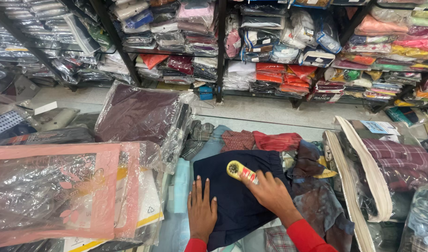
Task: The person removes several folded garments from plastic packaging, uses a yellow lint brush to clean the surface of each item, then folds and repacks them. The person handles multiple shirts and pants on a glass counter in a retail clothing store.
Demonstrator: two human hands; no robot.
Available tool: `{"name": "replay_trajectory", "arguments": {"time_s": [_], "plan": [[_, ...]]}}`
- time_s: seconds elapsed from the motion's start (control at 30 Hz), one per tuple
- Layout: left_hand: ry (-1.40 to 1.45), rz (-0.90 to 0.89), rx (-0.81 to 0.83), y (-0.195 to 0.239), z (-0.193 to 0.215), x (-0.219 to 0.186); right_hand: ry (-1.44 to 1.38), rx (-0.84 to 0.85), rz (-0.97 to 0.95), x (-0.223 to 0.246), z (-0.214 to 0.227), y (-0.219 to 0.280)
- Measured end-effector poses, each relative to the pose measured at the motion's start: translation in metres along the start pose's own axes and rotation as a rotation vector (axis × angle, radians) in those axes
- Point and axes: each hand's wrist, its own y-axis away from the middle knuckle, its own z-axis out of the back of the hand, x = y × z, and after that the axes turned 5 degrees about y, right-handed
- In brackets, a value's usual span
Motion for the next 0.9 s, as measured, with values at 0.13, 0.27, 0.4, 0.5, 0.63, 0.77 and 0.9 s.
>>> {"name": "replay_trajectory", "arguments": {"time_s": [0.13, 0.27, 0.4, 0.5, 0.63, 0.77, 0.9], "plan": [[0.009, 0.011, 0.019, -0.001, 0.001, 0.001, 0.045, 0.157, -0.513, -0.012, 0.005, -0.006], [0.027, 0.028, 0.021, 0.003, 0.003, -0.002, -0.029, -0.052, -0.632, -0.005, 0.002, -0.007], [0.025, 0.015, 0.007, -0.002, 0.006, 0.000, 0.019, 0.002, 0.140, 0.010, 0.004, 0.020], [0.018, 0.013, 0.011, 0.001, 0.002, 0.000, 0.105, 0.122, -0.195, -0.008, 0.004, 0.031], [0.038, 0.025, 0.010, 0.002, 0.003, 0.001, -0.009, -0.029, -0.898, -0.044, -0.002, 0.025], [0.038, 0.020, 0.003, 0.000, 0.007, -0.004, -0.124, -0.041, -1.043, -0.062, -0.010, 0.042], [0.004, 0.028, 0.002, -0.003, 0.009, -0.010, -0.147, 0.104, -0.954, -0.060, -0.017, 0.066]]}}
